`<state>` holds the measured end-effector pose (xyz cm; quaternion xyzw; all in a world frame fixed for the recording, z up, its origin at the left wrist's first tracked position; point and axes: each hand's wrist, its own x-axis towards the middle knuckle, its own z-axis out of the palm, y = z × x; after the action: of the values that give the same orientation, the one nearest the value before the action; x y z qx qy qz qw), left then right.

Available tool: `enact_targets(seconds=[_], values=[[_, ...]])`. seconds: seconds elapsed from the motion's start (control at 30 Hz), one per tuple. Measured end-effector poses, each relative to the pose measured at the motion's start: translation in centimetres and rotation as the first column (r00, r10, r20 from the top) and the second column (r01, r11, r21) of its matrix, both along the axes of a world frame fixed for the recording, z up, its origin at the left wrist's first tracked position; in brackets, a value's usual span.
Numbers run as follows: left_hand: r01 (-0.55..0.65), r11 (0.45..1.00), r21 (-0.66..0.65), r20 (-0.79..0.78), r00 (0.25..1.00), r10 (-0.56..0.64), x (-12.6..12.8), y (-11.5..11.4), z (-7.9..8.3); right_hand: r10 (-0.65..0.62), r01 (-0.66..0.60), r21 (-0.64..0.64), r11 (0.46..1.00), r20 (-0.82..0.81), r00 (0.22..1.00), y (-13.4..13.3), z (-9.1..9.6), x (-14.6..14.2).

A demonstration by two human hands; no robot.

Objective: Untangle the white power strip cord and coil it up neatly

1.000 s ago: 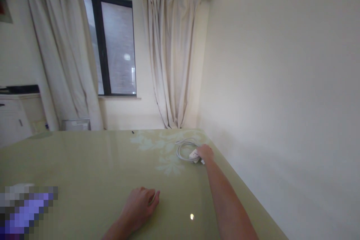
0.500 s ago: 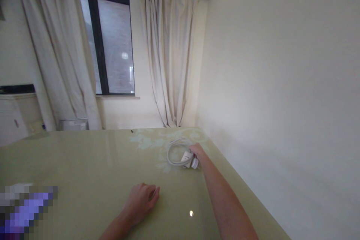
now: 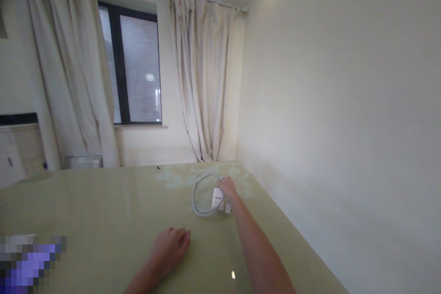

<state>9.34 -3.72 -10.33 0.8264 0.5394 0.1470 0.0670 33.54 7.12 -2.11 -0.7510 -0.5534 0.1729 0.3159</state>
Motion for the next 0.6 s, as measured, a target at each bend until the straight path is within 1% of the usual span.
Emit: enact_targets(seconds=[0.1, 0.17, 0.23, 0.3, 0.33, 0.37, 0.43, 0.47, 0.53, 0.6], values=[[0.002, 1.000, -0.010, 0.037, 0.999, -0.002, -0.1, 0.0, 0.0, 0.125, -0.116, 0.083, 0.990, -0.120, 0.985, -0.8, 1.9, -2.2], [-0.006, 1.000, 0.011, 0.086, 0.996, 0.005, -0.4, 0.1, -0.2, 0.225, -0.200, 0.154, 0.968, -0.172, 0.959, -1.8, 3.3, -3.5], [-0.016, 0.999, 0.042, 0.179, 0.984, 0.008, -0.9, 0.3, -0.7, 0.346, -0.288, 0.245, 0.926, -0.241, 0.907, -3.1, 4.6, -4.5], [-0.045, 0.997, 0.069, 0.342, 0.940, 0.019, -1.6, 0.5, -1.2, 0.456, -0.355, 0.327, 0.876, -0.317, 0.831, -4.7, 5.7, -5.3], [-0.075, 0.995, 0.073, 0.448, 0.893, 0.034, -2.0, 0.6, -1.5, 0.496, -0.379, 0.356, 0.854, -0.339, 0.799, -5.5, 6.2, -5.6], [-0.109, 0.992, 0.067, 0.559, 0.827, 0.053, -2.4, 0.7, -1.6, 0.524, -0.398, 0.376, 0.837, -0.343, 0.779, -6.3, 6.7, -5.7], [-0.164, 0.986, 0.031, 0.755, 0.650, 0.085, -3.2, 1.0, -1.5, 0.565, -0.429, 0.406, 0.807, -0.314, 0.763, -7.6, 7.8, -5.7], [-0.184, 0.983, 0.009, 0.826, 0.556, 0.096, -3.6, 1.2, -1.1, 0.576, -0.438, 0.421, 0.794, -0.292, 0.764, -8.2, 8.3, -5.5], [-0.218, 0.976, -0.023, 0.915, 0.388, 0.108, -4.1, 1.8, 0.4, 0.586, -0.446, 0.445, 0.777, -0.251, 0.770, -9.2, 9.3, -5.1], [-0.268, 0.963, -0.029, 0.959, 0.263, 0.102, -4.4, 2.6, 3.1, 0.590, -0.457, 0.456, 0.764, -0.204, 0.781, -9.9, 10.0, -4.6]])
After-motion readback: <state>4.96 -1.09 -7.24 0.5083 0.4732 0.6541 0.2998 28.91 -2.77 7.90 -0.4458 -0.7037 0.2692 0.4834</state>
